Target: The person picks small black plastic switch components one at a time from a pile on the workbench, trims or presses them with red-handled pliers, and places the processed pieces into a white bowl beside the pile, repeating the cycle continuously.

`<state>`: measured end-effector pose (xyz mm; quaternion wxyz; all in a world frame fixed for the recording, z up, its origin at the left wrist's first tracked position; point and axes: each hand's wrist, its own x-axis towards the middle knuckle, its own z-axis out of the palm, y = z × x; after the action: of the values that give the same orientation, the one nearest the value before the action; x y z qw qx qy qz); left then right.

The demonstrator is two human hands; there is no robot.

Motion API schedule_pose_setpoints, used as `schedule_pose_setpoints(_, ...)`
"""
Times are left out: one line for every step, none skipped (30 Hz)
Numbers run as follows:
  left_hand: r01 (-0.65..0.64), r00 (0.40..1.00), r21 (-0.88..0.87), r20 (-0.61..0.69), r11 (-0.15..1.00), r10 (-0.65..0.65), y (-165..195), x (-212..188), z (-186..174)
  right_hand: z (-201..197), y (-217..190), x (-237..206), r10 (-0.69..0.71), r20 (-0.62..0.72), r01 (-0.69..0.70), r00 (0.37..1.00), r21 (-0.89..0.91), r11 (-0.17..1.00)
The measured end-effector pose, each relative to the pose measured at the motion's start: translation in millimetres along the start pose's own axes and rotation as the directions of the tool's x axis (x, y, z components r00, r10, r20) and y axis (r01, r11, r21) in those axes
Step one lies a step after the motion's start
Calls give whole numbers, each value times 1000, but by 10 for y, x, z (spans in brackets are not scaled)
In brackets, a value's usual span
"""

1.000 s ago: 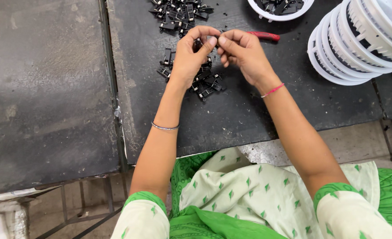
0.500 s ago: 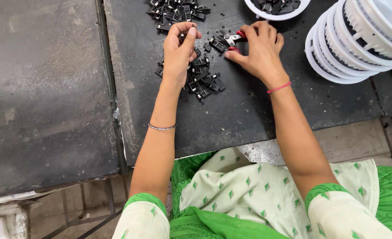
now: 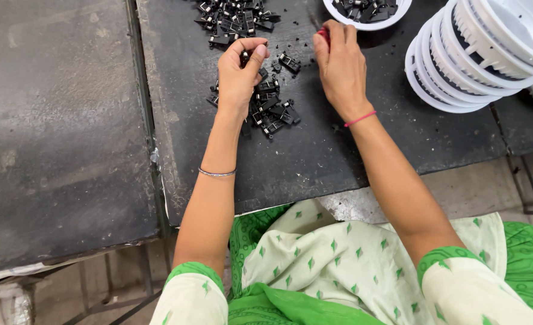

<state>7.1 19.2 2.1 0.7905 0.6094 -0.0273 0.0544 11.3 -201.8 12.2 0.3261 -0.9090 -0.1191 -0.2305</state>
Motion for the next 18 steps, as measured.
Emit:
schedule_pose_setpoints(8,1000,9,-9,1000,-8,0,6,-3,-27,-56,6,-27,11,26,1000,33,999)
schedule_pose_setpoints(17,1000,20,-19,1000,-17,-2,10,-2,-56,-116,-3,-54,22,52,998,67,996)
schedule_pose_setpoints(27,999,30,-31,999,-26,-4,9,-4,-80,-177,-18,-81,33,77,996,103,992)
schedule_pose_setpoints(18,999,33,-28,999,-17,-3,6,-12,-96,-240,-37,-148,38,144,988,79,986)
schedule_pose_setpoints(9,1000,35,-24,999,-8,-5,1,-15,-112,-295,-58,-213,45,211,976,56,976)
schedule_pose_setpoints(-2,1000,37,-21,999,3,-4,3,-16,-122,-343,-65,-279,52,278,959,32,960)
schedule_pose_setpoints(-9,1000,38,-23,999,10,-3,6,-16,-127,-383,-67,-307,57,307,950,9,952)
schedule_pose_setpoints(-15,1000,39,-25,999,16,-2,8,-17,-133,-411,-70,-333,63,334,941,-14,942)
schedule_pose_setpoints(-21,999,40,-27,999,22,1,10,-18,-138,-431,-70,-358,69,361,931,-36,932)
schedule_pose_setpoints(-22,999,54,-31,998,24,3,14,-15,-146,-439,-68,-366,65,368,929,-40,929)
schedule_pose_setpoints(-24,999,68,-35,997,26,5,18,-15,-152,-440,-68,-372,62,375,926,-45,926)
schedule_pose_setpoints(-25,999,81,-40,996,28,6,23,-11,-156,-438,-65,-379,58,382,923,-50,923)
schedule_pose_setpoints(-31,999,93,-39,995,34,7,29,-5,-155,-434,-64,-379,66,382,923,-52,923)
schedule_pose_setpoints(-35,999,105,-37,994,40,8,34,2,-154,-429,-67,-377,74,381,923,-54,923)
schedule_pose_setpoints(-40,998,117,-34,992,45,8,35,8,-151,-424,-69,-375,81,380,924,-56,923)
schedule_pose_setpoints(-52,998,129,-35,990,56,9,36,14,-147,-419,-69,-378,82,383,922,-55,922)
schedule_pose_setpoints(-63,997,141,-34,988,68,9,34,21,-142,-415,-69,-381,84,386,921,-53,921)
schedule_pose_setpoints(-74,996,154,-33,985,80,12,34,29,-139,-411,-67,-384,84,389,920,-52,920)
